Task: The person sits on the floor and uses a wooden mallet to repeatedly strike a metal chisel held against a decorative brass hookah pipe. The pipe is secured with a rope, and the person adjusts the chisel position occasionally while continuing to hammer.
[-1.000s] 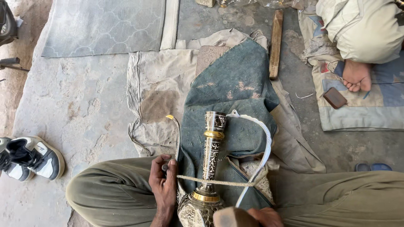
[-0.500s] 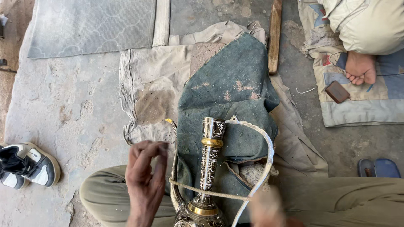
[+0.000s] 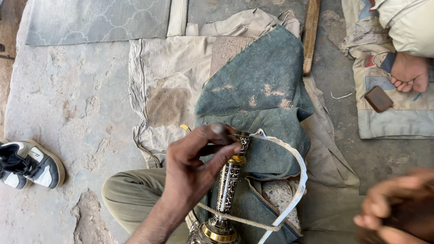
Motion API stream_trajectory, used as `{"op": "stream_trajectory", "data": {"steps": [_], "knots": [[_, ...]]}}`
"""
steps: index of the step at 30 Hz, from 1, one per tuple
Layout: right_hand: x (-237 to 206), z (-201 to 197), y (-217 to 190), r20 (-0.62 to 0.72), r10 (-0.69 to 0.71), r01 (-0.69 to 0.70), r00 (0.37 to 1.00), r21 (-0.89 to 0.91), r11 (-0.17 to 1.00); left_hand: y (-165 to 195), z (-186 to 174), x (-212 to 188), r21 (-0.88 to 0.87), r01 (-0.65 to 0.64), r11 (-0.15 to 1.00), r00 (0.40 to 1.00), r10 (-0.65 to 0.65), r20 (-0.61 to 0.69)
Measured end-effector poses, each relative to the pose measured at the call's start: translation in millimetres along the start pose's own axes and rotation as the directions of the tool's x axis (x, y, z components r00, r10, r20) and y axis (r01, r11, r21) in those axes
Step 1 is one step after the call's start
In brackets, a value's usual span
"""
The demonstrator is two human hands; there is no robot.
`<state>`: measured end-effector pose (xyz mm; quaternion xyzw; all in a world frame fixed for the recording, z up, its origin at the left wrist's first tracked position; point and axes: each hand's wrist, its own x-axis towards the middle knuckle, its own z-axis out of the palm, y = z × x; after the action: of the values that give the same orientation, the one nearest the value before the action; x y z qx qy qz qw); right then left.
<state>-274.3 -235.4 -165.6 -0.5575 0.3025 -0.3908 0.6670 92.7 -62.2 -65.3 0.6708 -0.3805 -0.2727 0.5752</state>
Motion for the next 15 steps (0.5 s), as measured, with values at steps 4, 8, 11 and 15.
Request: {"op": "stream_trajectory", "data": {"steps": [4,8,11,15], "knots": [[29,8,-34,0.214,0.234,-0.130,0.948,-0.411,0.902,-7,9,0,0.148,-0.088,0.985,0.993,0.099,-0.067],[60,5,-54,0.266,0.328,-0.067,0.906,-0.676,0.734,-5,13,4,0.022,0.016,1.000,0.996,-0.014,-0.086],[78,-2,-50,0.249,0.378,-0.079,0.892,-0.737,0.671,1,15,14,0.184,-0.133,0.974,0.991,0.134,0.007],[83,-29,-27,0.204,0.417,-0.108,0.886,-0.783,0.613,16,17,32,0.376,-0.171,0.911,0.973,0.097,0.208]]}}
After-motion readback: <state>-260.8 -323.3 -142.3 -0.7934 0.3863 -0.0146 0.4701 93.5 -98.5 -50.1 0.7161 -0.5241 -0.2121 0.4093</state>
